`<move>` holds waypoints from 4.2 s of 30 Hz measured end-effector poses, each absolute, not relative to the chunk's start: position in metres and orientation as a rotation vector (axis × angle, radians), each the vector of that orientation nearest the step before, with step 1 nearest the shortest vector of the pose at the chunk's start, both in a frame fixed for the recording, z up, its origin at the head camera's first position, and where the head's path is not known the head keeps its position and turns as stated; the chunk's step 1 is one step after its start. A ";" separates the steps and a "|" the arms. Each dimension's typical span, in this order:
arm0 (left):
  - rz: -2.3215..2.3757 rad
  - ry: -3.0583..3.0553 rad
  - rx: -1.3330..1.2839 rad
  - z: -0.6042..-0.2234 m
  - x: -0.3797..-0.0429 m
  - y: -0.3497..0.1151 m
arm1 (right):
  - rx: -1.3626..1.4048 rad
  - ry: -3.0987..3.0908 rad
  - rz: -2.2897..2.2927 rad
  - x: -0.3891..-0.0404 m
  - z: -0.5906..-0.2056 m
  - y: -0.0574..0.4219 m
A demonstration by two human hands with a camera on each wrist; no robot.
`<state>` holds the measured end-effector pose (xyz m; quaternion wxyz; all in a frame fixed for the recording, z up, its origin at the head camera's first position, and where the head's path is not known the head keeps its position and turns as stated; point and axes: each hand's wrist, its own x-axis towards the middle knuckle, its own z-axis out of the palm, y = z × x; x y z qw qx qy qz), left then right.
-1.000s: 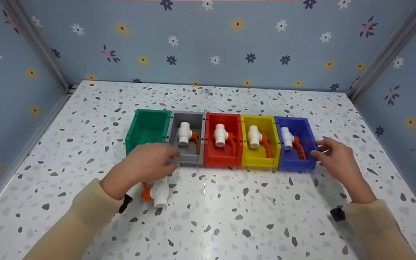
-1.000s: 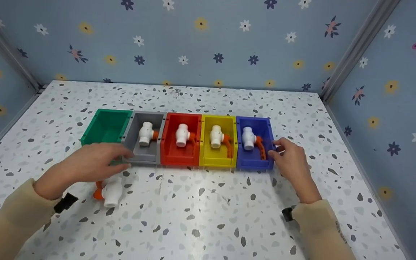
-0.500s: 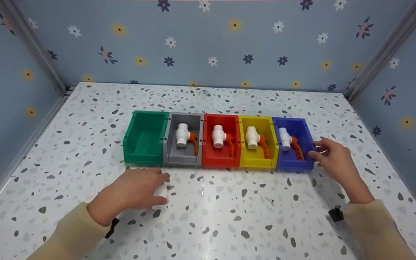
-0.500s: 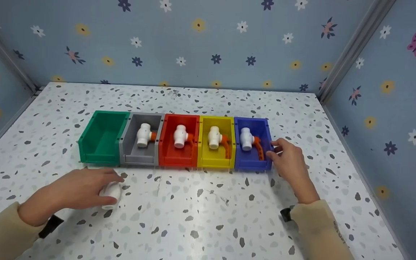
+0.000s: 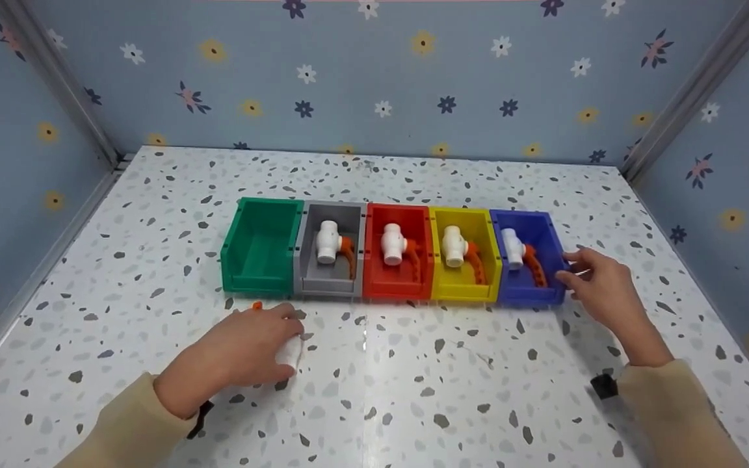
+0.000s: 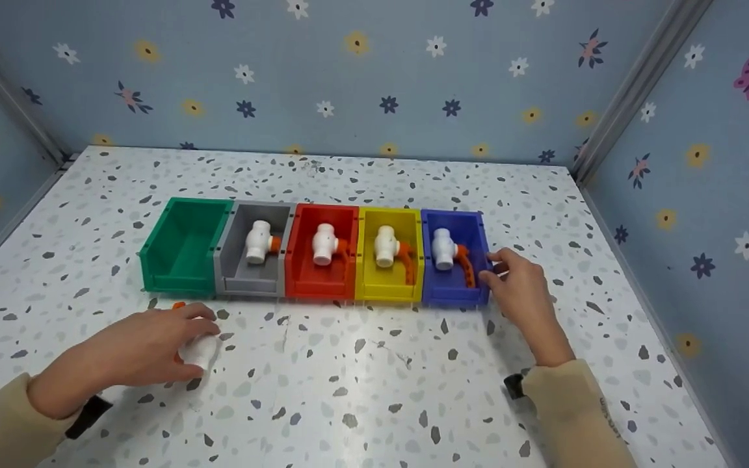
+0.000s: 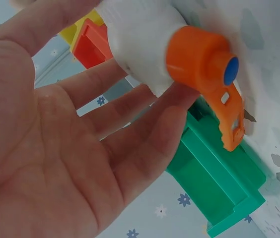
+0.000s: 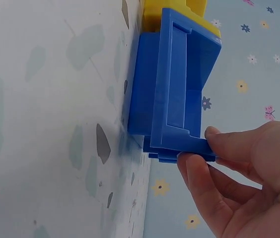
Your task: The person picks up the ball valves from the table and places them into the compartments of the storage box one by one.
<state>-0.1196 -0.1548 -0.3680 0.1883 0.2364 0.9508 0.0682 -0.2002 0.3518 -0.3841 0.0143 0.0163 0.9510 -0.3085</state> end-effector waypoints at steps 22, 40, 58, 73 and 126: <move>0.200 2.702 0.688 -0.364 -0.118 -0.157 | 0.064 2.957 -0.949 -0.200 -0.383 0.351; 0.132 2.797 0.669 -0.344 -0.122 -0.161 | -0.012 3.035 -0.924 -0.198 -0.388 0.353; 0.010 2.943 0.680 -0.317 -0.163 -0.155 | 0.031 3.001 -0.940 -0.199 -0.387 0.351; 0.049 2.902 0.592 -0.328 -0.212 -0.175 | 0.036 2.988 -0.935 -0.198 -0.386 0.351; 0.251 2.682 0.280 -0.352 -0.252 -0.171 | -0.023 3.017 -0.925 -0.198 -0.386 0.352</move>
